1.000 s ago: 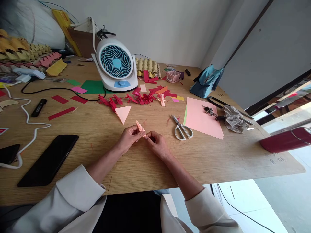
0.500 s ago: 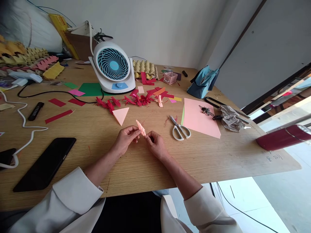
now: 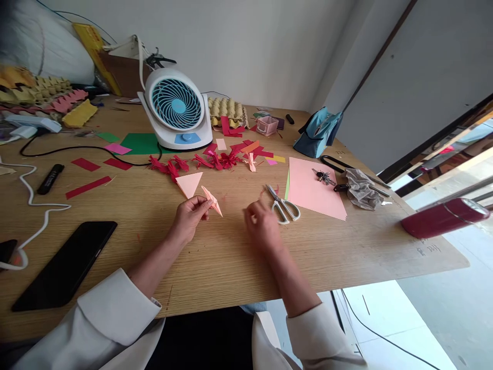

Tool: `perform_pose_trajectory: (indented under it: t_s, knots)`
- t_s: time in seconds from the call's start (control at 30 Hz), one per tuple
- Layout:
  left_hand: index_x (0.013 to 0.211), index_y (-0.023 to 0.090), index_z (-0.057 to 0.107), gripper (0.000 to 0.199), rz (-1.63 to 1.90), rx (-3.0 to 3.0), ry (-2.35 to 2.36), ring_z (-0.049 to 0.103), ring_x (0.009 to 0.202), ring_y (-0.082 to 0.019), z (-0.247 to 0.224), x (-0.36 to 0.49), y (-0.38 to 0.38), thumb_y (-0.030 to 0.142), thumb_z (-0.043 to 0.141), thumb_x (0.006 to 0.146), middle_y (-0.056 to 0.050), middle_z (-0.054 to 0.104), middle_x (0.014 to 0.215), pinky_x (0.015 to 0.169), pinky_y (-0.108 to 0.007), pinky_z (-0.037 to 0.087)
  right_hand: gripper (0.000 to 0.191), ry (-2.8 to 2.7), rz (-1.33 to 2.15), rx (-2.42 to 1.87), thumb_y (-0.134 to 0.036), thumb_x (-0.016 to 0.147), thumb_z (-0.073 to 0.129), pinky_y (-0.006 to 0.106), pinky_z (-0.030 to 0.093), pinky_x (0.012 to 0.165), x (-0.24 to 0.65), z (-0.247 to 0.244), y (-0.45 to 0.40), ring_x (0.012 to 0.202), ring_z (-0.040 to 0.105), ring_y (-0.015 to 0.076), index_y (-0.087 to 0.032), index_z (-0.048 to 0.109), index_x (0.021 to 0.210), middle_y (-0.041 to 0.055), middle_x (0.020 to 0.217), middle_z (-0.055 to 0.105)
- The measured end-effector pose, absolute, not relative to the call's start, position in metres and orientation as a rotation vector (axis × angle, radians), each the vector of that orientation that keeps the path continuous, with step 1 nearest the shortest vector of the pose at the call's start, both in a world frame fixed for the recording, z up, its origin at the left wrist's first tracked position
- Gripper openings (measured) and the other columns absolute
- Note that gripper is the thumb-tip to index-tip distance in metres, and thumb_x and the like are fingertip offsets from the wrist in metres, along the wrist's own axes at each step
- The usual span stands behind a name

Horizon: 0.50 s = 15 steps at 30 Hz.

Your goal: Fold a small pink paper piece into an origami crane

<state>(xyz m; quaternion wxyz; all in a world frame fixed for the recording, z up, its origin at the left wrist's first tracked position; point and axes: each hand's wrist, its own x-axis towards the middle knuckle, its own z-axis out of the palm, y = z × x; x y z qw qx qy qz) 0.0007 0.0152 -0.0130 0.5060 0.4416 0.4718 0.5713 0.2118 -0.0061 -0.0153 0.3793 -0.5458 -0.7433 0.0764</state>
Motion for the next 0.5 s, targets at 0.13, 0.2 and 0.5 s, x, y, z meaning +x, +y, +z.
perform_pose_trajectory:
  t_s: [0.13, 0.2, 0.5]
  knots:
    - [0.070, 0.015, 0.068, 0.032, 1.390, 1.007, 1.140, 0.045, 0.050, -0.006, -0.013, -0.006, 0.020, 0.044, 0.079, 0.065, 0.000, 0.063, 0.062, 0.047, -0.019, 0.037, 0.021, -1.625, -0.213, -1.987, -0.031, 0.089, 0.054, 0.037, 0.042, 0.085, 0.263, -0.020, 0.009, 0.094, 0.056, 0.0267, -0.015, 0.065, 0.099, 0.0140, 0.098, 0.060]
    - [0.072, 0.014, 0.069, 0.034, 1.386, 0.980, 1.140, 0.045, 0.051, -0.006, -0.014, -0.008, 0.021, 0.046, 0.080, 0.063, -0.001, 0.066, 0.068, 0.048, -0.019, 0.037, 0.031, -1.673, -0.136, -2.212, -0.035, 0.085, 0.060, 0.039, 0.042, 0.085, 0.278, -0.027, 0.015, 0.098, 0.057, 0.0309, -0.012, 0.066, 0.106, 0.0179, 0.103, 0.060]
    - [0.076, 0.014, 0.068, 0.038, 1.387, 0.951, 1.117, 0.049, 0.057, -0.007, -0.011, -0.012, 0.021, 0.047, 0.080, 0.063, -0.004, 0.069, 0.076, 0.048, -0.016, 0.043, 0.031, -1.733, 0.073, -2.143, -0.033, 0.089, 0.051, 0.041, 0.043, 0.083, 0.269, -0.030, 0.014, 0.099, 0.059, 0.0312, -0.010, 0.062, 0.106, 0.0212, 0.105, 0.062]
